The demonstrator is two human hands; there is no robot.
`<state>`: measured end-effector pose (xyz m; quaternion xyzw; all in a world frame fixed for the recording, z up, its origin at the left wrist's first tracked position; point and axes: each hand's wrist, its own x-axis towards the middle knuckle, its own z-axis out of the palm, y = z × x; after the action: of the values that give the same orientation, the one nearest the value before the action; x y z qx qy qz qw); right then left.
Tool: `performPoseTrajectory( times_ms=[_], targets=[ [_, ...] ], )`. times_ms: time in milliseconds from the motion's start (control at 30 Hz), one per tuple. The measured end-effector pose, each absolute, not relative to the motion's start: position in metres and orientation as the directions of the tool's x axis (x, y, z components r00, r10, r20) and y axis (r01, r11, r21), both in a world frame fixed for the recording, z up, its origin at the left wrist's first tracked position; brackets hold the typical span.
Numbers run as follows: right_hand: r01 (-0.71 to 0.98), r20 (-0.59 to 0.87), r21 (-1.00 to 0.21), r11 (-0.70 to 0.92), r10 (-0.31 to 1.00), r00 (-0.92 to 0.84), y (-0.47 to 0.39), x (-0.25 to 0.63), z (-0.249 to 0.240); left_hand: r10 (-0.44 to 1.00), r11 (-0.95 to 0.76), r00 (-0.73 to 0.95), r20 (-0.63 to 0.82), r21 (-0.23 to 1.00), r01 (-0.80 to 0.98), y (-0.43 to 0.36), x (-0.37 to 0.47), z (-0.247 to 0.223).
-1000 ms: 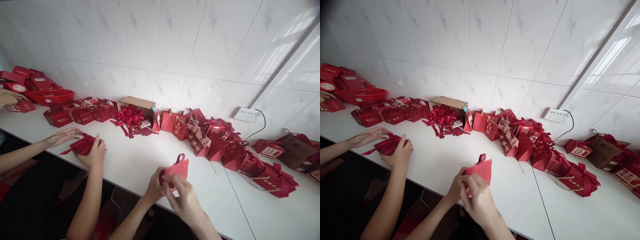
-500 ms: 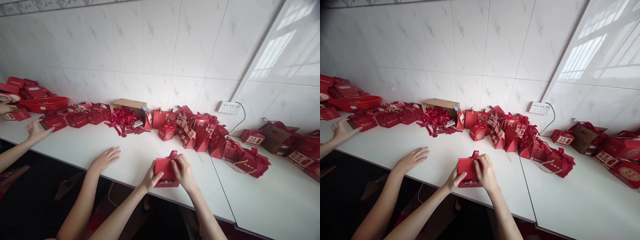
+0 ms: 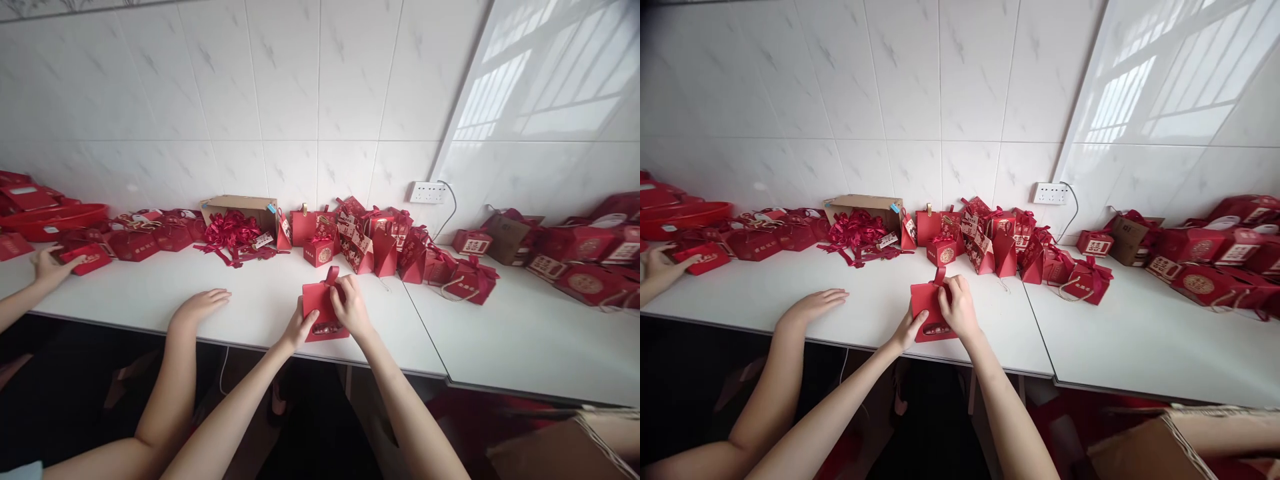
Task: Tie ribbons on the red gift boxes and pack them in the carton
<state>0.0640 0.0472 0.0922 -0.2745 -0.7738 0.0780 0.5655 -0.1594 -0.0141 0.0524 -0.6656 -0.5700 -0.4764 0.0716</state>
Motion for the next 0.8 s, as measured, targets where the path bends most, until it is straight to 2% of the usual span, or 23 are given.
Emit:
performPoseTrajectory(
  times_ms=[100, 233, 400, 600, 800],
  targets=[
    [0.354, 0.842, -0.395, 0.848, 0.488, -0.229, 0.049, 0.067, 0.092, 0.694, -0.490, -0.016, 0.720, 0.488, 0.723, 0.001, -0.094, 0.050],
    [0.381, 0.844, -0.364, 0.850, 0.474, -0.251, 0.051, 0.072, 0.091, 0.662, -0.561, -0.036, 0.749, 0.527, 0.638, 0.013, -0.081, 0.081],
    [0.411, 0.844, -0.340, 0.846, 0.468, -0.264, 0.054, 0.074, 0.090, 0.677, -0.584, 0.003, 0.736, 0.536, 0.610, 0.026, -0.078, 0.115],
    [0.449, 0.869, -0.316, 0.836, 0.445, -0.216, 0.056, 0.067, 0.086, 0.664, -0.586, 0.024, 0.747, 0.500, 0.638, 0.027, -0.071, 0.113],
    [0.508, 0.858, -0.369, 0.778, 0.495, -0.134, 0.058, 0.057, 0.081, 0.654, -0.554, -0.010, 0.756, 0.488, 0.674, 0.030, -0.071, 0.110]
  ],
)
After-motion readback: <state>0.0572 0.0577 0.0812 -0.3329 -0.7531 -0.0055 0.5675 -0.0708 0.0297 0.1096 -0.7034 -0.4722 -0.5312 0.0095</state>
